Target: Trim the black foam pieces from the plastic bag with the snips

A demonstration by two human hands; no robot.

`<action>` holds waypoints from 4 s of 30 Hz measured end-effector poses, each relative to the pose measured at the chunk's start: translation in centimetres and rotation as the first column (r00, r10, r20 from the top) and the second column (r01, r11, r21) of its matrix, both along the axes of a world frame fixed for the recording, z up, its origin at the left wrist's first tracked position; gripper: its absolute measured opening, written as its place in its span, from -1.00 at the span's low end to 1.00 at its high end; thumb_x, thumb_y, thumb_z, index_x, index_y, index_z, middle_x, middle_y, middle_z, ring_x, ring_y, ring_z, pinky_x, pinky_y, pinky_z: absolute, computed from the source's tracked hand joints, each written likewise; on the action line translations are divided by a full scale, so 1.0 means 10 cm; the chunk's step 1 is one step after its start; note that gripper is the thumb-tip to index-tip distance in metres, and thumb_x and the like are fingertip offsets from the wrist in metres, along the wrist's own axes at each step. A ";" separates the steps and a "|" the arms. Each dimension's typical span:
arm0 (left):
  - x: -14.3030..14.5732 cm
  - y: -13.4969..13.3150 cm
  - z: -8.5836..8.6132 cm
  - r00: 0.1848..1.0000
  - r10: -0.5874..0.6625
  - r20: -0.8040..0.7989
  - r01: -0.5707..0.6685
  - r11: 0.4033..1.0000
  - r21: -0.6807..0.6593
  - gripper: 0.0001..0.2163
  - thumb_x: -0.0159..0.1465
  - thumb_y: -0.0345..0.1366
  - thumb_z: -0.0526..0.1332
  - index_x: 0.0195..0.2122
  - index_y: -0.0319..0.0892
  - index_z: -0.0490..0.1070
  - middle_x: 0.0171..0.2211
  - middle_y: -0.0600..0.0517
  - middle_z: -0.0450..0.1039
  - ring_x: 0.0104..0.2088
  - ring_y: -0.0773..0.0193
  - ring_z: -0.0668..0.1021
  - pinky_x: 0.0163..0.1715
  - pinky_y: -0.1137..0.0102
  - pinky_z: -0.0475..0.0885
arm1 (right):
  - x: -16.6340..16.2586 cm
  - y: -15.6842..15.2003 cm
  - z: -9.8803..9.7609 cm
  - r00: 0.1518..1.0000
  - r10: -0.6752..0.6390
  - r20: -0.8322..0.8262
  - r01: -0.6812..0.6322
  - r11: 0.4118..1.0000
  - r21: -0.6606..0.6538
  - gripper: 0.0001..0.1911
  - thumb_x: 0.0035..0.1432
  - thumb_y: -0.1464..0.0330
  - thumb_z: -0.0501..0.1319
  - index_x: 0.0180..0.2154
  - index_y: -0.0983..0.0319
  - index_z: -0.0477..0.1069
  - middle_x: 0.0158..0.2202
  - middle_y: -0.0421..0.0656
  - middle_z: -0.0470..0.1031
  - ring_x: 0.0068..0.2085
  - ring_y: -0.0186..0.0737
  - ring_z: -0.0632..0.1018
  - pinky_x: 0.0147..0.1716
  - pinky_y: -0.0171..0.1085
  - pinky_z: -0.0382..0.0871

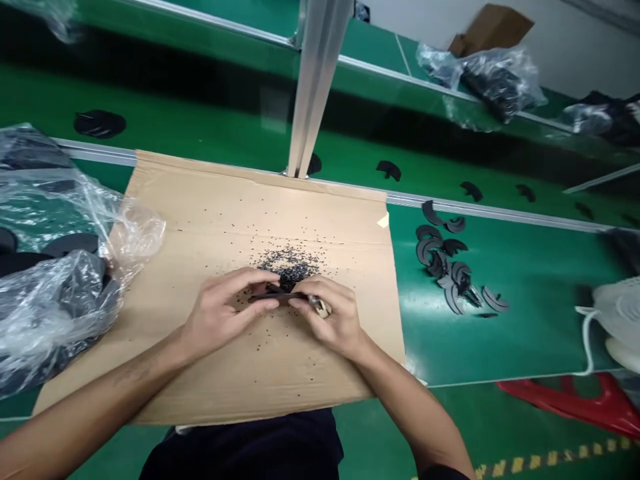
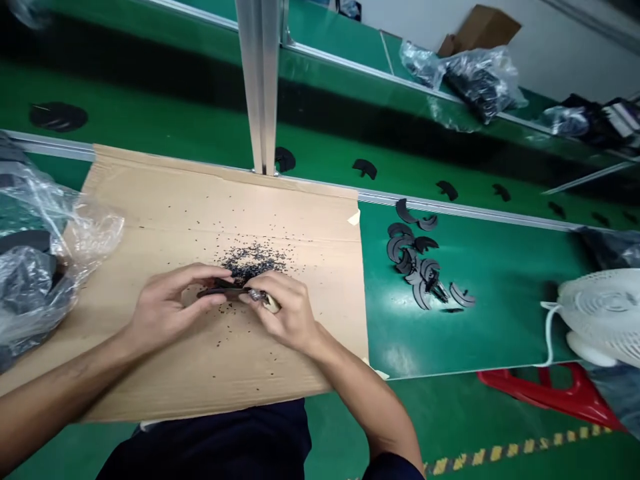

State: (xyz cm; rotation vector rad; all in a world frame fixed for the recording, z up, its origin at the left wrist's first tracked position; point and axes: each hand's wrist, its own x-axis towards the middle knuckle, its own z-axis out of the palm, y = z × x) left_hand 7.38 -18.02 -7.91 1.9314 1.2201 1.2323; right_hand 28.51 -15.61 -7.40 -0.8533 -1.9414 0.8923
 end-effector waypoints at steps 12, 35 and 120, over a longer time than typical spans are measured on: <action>-0.05 0.11 0.01 0.987 -0.097 0.127 0.097 0.995 0.006 -0.75 0.27 -0.28 0.39 -0.02 -0.14 0.58 -0.17 -0.05 0.67 -0.16 0.27 0.67 -0.14 0.37 0.61 | -0.07 0.09 -0.11 0.996 0.076 -0.045 -0.070 0.990 0.123 -0.81 0.22 0.55 0.28 -0.15 0.20 0.49 -0.24 -0.08 0.62 -0.22 -0.21 0.65 -0.25 -0.19 0.59; -0.10 0.14 0.02 0.984 -0.178 -0.013 0.177 0.965 0.191 -0.83 0.39 -0.29 0.25 -0.03 -0.17 0.54 -0.24 -0.04 0.67 -0.22 0.29 0.68 -0.17 0.36 0.60 | -0.05 0.10 -0.10 0.992 0.124 -0.008 -0.121 0.982 0.147 -0.80 0.18 0.57 0.28 -0.18 0.20 0.49 -0.27 -0.09 0.61 -0.27 -0.22 0.64 -0.31 -0.23 0.58; -0.13 0.17 -0.09 0.986 -0.143 0.089 0.144 0.990 0.001 -0.74 0.32 -0.42 0.29 0.02 -0.11 0.56 -0.15 -0.05 0.62 -0.12 0.27 0.60 -0.10 0.32 0.55 | 0.21 0.30 -0.08 0.876 -0.117 0.468 -0.100 0.905 0.413 -0.66 0.29 0.22 0.28 0.05 0.19 0.48 -0.35 -0.09 0.54 -0.38 -0.20 0.49 -0.42 -0.20 0.38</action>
